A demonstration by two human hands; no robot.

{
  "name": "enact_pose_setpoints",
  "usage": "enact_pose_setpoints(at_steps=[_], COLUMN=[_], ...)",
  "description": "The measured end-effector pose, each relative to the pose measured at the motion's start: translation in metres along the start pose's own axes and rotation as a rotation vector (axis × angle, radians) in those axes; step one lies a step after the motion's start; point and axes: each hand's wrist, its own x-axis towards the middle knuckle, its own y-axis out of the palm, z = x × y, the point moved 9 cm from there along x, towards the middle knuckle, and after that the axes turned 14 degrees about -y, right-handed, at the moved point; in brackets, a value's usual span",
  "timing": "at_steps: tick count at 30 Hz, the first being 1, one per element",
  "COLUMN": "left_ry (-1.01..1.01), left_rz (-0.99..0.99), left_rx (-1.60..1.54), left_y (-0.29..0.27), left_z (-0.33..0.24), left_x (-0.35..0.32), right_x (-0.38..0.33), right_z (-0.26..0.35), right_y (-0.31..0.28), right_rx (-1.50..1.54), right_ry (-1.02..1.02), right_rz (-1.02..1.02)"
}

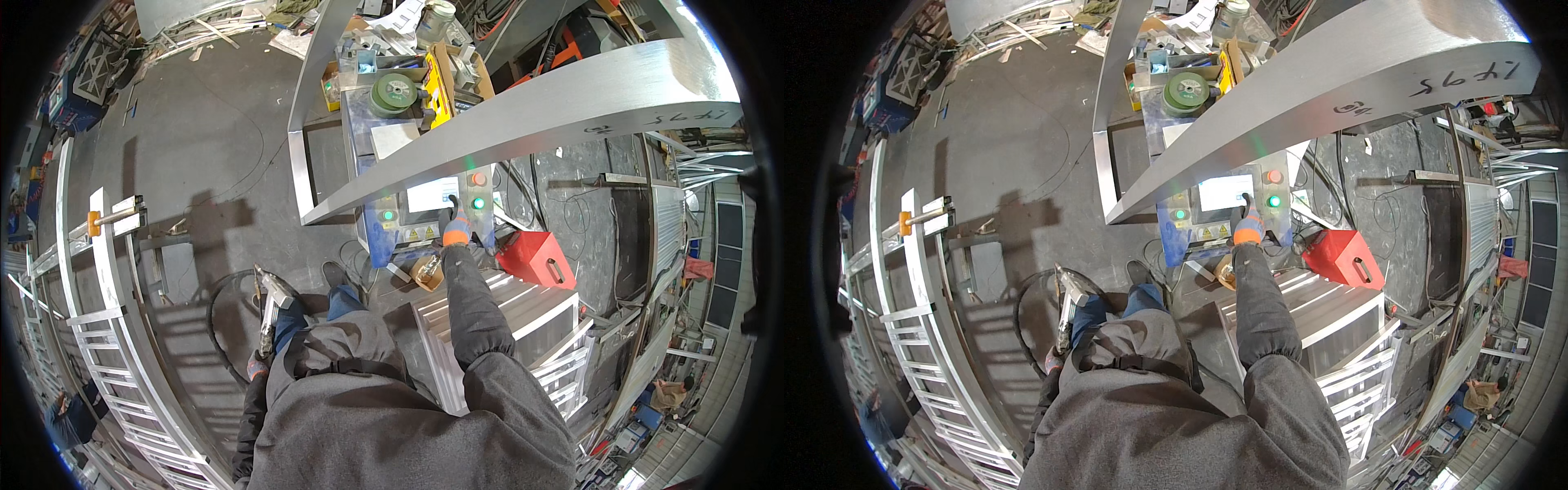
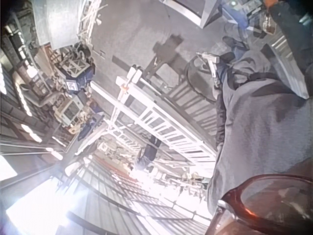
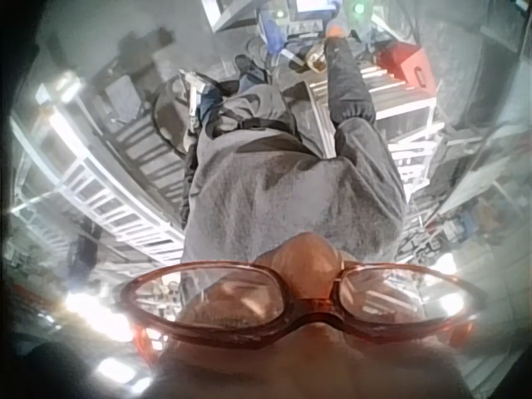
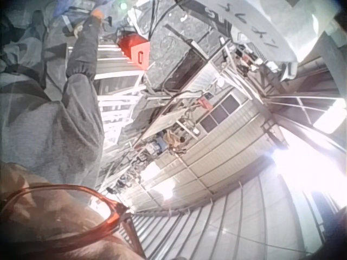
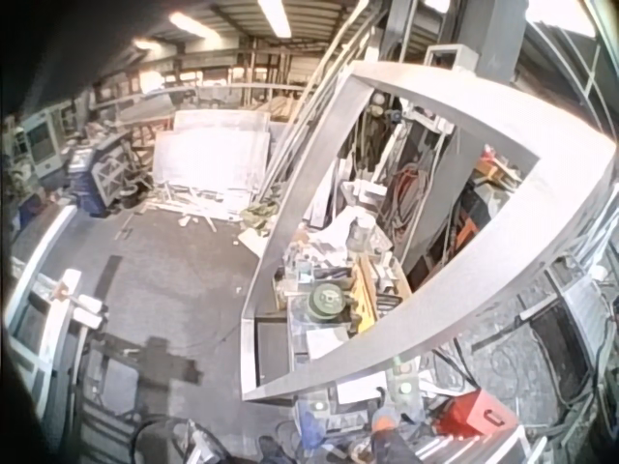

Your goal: The person welds multiple joints on a large aluminum frame using a handheld welding torch, then flips the frame to access additional joints. They briefly operate a nearby control panel, reposition the frame, and measure sections with a tape measure before continuing welding.

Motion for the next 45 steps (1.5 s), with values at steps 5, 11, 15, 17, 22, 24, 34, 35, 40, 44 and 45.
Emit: enact_pose_setpoints(at_steps=[5,11,15,17,22,24,34,35,40,44,45], left_ry=[-0.025,-0.034,-0.038,-0.026,-0.128,-0.091,0.019,0.041,-0.097,-0.161,-0.150], left_rz=[-0.019,-0.053,-0.062,-0.066,-0.026,-0.053,-0.073,-0.077,0.047,0.060,0.040], left_rx=[0.085,0.069,0.043,0.042,0.097,0.090,0.133,0.117,0.106,0.088,-0.070], left_y=[-0.003,-0.013,-0.013,-0.013,-0.011,-0.014,-0.009,-0.012,-0.012,-0.022,-0.029], left_z=[-0.004,-0.016,-0.016,-0.016,-0.007,-0.010,-0.012,-0.015,-0.021,-0.041,-0.046], left_x=[-0.003,-0.016,-0.018,-0.019,-0.015,-0.013,-0.014,-0.015,-0.027,-0.054,-0.064], right_x=[0.010,0.014,0.001,-0.008,-0.020,-0.021,0.002,0.002,0.010,0.003,-0.005], right_z=[0.000,-0.043,-0.035,-0.011,0.021,0.019,-0.043,-0.048,-0.052,-0.036,-0.027], right_y=[0.004,0.021,0.007,-0.013,-0.043,-0.043,0.013,0.021,0.037,0.014,0.014], right_rx=[0.047,0.163,0.149,0.202,0.290,0.329,0.122,0.080,-0.211,0.162,0.215], right_ry=[-0.061,0.116,0.047,-0.060,0.083,0.167,-0.060,-0.056,-0.047,-0.172,-0.231], right_rz=[-0.039,-0.159,-0.189,-0.203,-0.106,-0.081,-0.241,-0.212,-0.003,-0.142,-0.127])
